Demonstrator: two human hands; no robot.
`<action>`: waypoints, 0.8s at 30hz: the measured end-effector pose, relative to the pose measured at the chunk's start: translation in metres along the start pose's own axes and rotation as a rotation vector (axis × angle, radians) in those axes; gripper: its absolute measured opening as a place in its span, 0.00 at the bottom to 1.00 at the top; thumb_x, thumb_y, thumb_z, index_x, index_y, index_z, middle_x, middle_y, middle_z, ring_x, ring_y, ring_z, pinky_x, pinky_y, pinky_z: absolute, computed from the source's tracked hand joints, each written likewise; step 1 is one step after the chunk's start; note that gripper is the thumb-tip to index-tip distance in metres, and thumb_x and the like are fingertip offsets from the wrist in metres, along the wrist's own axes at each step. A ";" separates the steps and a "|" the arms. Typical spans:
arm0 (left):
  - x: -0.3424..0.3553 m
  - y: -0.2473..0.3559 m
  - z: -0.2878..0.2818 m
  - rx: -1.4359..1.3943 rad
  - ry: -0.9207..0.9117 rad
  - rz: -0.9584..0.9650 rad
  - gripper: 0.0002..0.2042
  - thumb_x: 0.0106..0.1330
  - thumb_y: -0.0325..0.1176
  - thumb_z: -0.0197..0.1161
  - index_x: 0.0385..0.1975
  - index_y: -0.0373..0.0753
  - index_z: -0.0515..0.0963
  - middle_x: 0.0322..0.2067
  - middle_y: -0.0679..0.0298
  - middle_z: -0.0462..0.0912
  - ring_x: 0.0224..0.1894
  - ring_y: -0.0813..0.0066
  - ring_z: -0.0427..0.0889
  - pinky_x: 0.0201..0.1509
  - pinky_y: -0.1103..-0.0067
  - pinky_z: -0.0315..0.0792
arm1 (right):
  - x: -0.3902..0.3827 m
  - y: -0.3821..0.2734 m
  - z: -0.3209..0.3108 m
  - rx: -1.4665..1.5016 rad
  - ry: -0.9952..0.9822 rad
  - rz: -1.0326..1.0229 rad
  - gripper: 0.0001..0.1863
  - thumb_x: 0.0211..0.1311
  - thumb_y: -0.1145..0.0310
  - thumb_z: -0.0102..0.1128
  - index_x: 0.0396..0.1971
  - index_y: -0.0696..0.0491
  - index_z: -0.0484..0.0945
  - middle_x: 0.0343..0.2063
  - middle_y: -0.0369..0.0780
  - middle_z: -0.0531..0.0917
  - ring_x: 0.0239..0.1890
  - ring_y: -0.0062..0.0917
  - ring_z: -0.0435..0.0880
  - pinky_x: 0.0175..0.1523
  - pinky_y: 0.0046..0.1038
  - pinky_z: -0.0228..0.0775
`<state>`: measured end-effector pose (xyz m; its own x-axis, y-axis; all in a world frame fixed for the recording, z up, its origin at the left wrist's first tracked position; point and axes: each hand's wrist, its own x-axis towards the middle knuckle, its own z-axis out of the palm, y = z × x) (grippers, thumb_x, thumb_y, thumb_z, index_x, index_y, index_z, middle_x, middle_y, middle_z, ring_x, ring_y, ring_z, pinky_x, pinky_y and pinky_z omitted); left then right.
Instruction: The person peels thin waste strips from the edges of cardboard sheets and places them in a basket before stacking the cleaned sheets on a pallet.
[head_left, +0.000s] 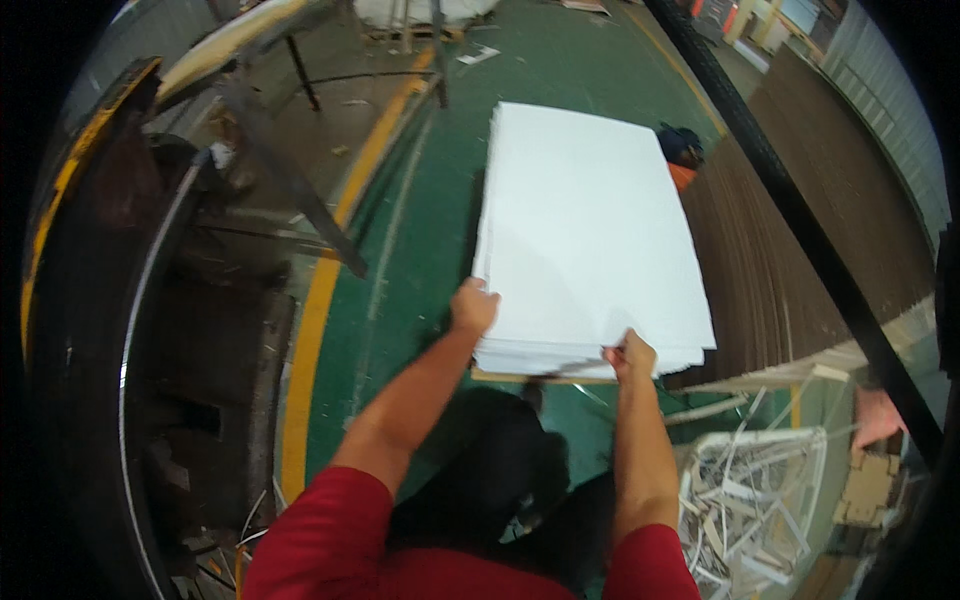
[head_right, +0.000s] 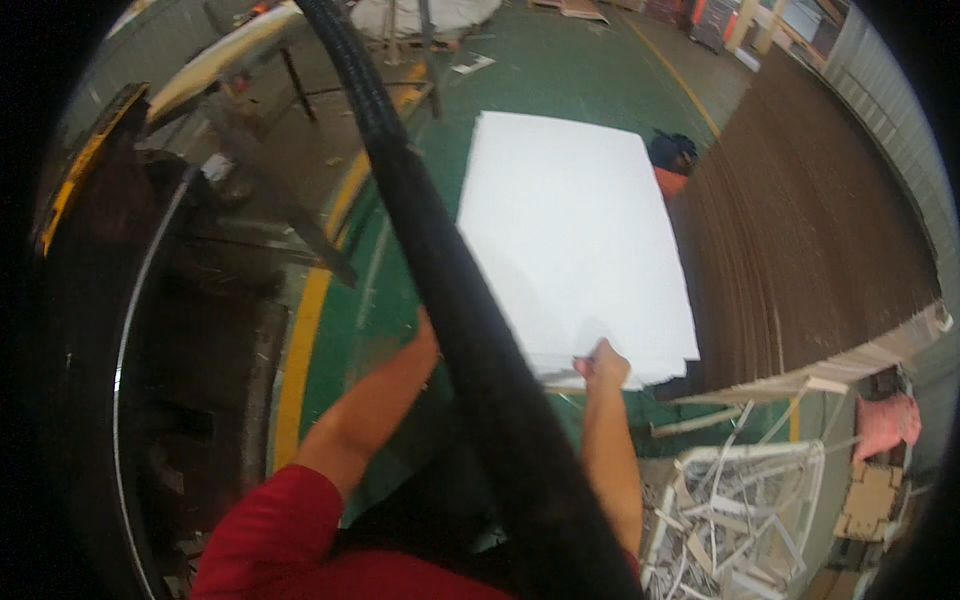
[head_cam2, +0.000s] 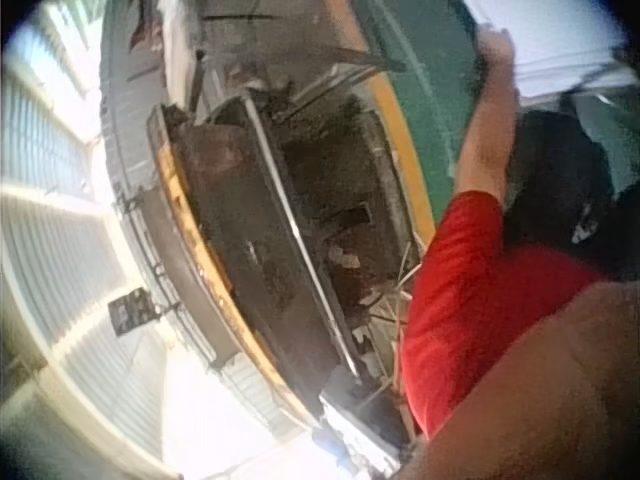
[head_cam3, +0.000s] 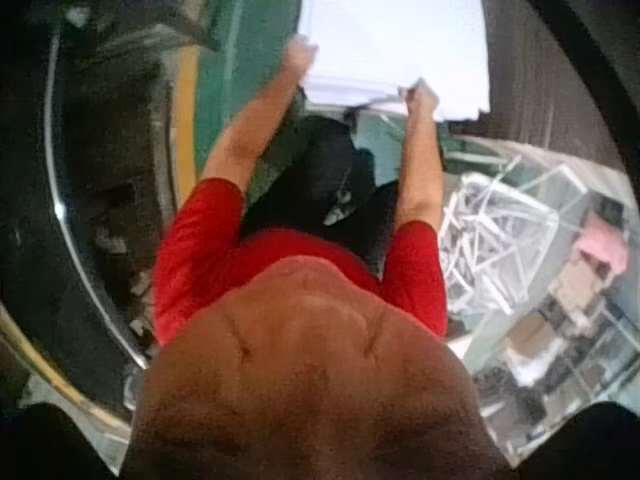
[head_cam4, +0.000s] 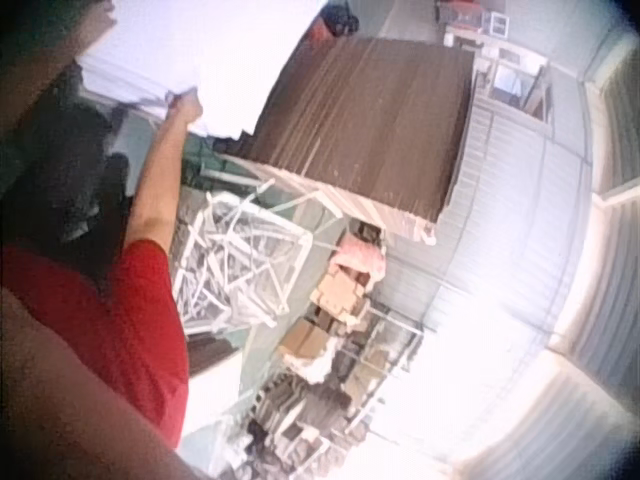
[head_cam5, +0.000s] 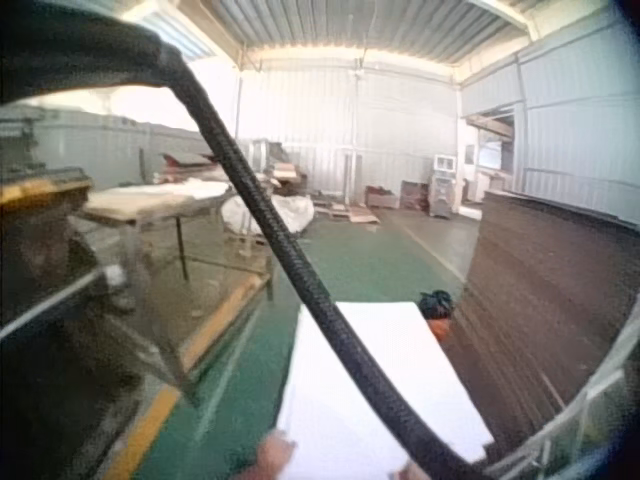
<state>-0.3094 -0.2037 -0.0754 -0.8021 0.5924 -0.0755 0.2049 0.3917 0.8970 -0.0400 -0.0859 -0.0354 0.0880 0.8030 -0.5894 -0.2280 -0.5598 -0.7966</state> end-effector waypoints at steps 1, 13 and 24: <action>-0.003 0.004 -0.001 0.130 0.017 0.064 0.19 0.45 0.32 0.65 0.39 0.33 0.74 0.32 0.50 0.80 0.38 0.55 0.79 0.44 0.69 0.72 | -0.002 -0.002 -0.001 0.013 -0.005 0.025 0.11 0.56 0.70 0.52 0.24 0.63 0.69 0.23 0.50 0.76 0.17 0.38 0.77 0.14 0.33 0.69; -0.094 0.079 -0.042 0.545 -0.224 0.428 0.31 0.49 0.44 0.66 0.51 0.33 0.68 0.58 0.46 0.56 0.61 0.50 0.54 0.63 0.63 0.53 | -0.023 -0.014 -0.004 -0.311 -0.031 0.082 0.14 0.53 0.59 0.56 0.18 0.54 0.71 0.17 0.42 0.79 0.15 0.27 0.78 0.18 0.27 0.64; -0.093 0.031 -0.023 0.484 -0.039 0.480 0.35 0.45 0.49 0.69 0.52 0.36 0.68 0.59 0.43 0.53 0.62 0.44 0.51 0.62 0.57 0.50 | -0.032 -0.018 0.001 -0.419 -0.029 0.060 0.12 0.50 0.63 0.53 0.18 0.57 0.71 0.14 0.41 0.78 0.11 0.23 0.76 0.14 0.24 0.59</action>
<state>-0.2413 -0.2627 -0.0310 -0.5402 0.8009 0.2582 0.7684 0.3444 0.5394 -0.0397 -0.1012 -0.0016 0.0575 0.7689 -0.6368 0.1827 -0.6352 -0.7504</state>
